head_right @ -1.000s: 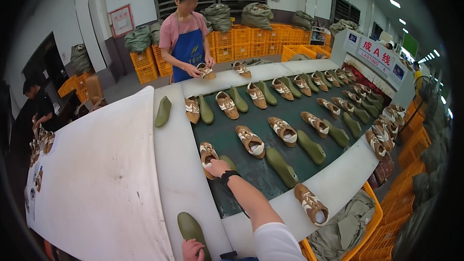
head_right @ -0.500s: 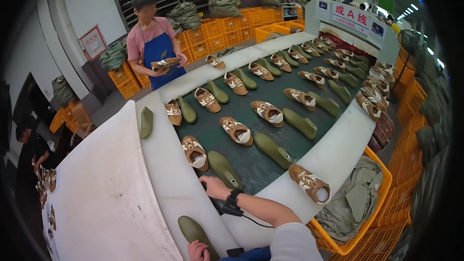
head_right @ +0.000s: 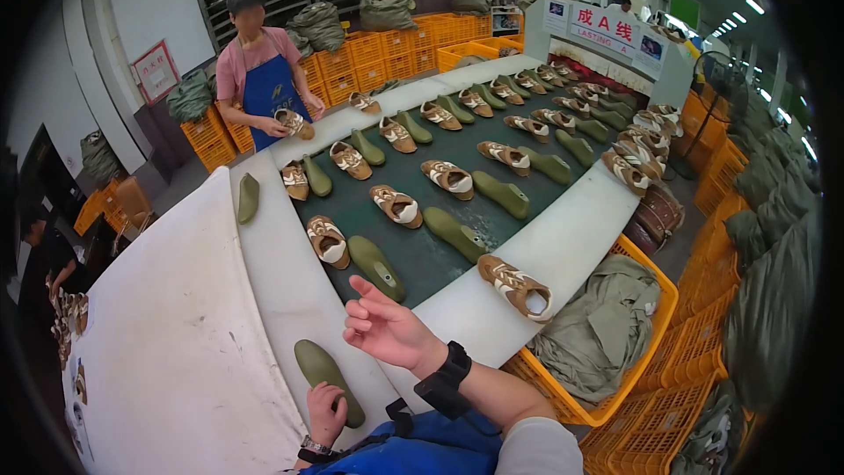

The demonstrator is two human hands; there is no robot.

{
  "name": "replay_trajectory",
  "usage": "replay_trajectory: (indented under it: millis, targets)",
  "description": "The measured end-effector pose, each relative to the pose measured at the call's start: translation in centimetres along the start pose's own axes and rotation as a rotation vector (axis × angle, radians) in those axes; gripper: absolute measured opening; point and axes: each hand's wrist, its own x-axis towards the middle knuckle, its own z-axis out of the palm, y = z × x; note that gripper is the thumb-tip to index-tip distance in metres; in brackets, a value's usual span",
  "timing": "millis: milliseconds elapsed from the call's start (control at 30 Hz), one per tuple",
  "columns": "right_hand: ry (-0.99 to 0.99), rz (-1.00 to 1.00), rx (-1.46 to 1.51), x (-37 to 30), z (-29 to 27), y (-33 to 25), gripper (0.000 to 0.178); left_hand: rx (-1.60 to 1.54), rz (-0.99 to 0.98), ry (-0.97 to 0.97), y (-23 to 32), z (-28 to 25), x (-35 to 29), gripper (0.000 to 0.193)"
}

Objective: The recorder is organizing shoe uppers and green lasts on a production line conveyor belt in a factory setting.

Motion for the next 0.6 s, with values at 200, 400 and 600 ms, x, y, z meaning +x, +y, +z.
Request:
replay_trajectory:
  millis: [200,400,600]
  targets:
    - [-0.088,-0.055,0.002,-2.9,4.2,3.0,0.033,0.019,0.013,0.040,2.1,-2.2,-0.7,0.014]
    - [-0.128,0.039,-0.064,-2.7,5.7,6.6,0.035,0.004,0.068,0.196,4.7,-8.3,1.3,0.015]
    - [0.055,0.356,-0.254,-1.0,4.3,13.7,0.029,-0.560,-0.130,0.162,7.4,-15.1,1.3,0.040]
